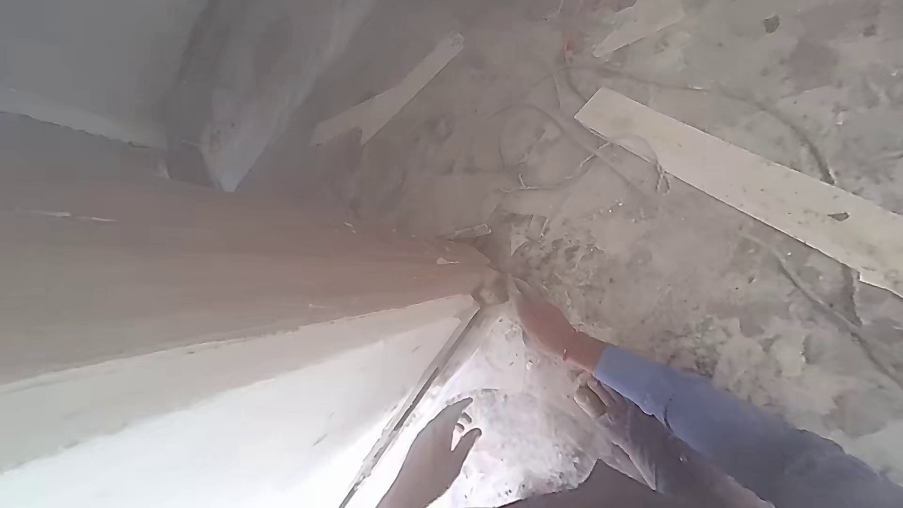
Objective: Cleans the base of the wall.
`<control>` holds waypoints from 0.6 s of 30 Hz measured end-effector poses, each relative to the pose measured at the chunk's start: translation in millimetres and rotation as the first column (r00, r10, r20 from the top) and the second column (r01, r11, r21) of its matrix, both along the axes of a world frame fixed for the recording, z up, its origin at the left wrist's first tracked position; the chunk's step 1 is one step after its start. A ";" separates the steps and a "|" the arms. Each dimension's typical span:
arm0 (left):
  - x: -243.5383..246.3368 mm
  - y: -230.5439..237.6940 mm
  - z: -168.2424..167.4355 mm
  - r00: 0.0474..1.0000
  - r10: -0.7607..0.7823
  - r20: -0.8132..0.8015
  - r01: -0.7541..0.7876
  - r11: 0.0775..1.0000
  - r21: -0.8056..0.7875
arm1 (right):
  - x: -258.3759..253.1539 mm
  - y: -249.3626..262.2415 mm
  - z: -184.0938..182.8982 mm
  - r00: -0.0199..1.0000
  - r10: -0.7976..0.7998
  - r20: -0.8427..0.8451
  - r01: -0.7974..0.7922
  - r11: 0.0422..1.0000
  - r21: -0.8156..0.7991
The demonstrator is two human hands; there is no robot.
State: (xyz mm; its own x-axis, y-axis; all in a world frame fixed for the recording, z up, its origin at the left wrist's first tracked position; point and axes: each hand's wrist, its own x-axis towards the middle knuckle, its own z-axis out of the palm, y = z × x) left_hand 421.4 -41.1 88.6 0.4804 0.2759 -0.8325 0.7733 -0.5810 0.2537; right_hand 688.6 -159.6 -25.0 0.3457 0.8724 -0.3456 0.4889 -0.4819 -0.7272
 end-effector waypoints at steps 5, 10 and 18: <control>-4.7 4.4 1.1 0.999 -0.044 -0.026 0.044 0.999 0.019 | 5.7 -10.6 -5.6 0.992 0.098 0.082 -0.095 0.995 -0.034; -10.9 7.2 17.2 0.997 -0.061 -0.042 0.062 0.997 0.036 | -0.3 -45.2 33.3 0.980 0.195 0.042 -0.185 0.967 -0.175; -53.3 -11.2 26.8 0.691 0.708 0.146 -0.672 0.703 -0.233 | -68.3 -69.9 33.5 0.879 0.435 -0.196 -0.414 0.900 0.138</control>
State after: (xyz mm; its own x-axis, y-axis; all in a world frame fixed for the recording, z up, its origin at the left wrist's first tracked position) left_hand 368.1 -52.3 115.4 0.3693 0.4823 -0.7943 0.8566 0.1548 0.4923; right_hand 620.3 -229.6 8.5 -0.1392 0.9489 -0.2833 0.4576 -0.1920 -0.8682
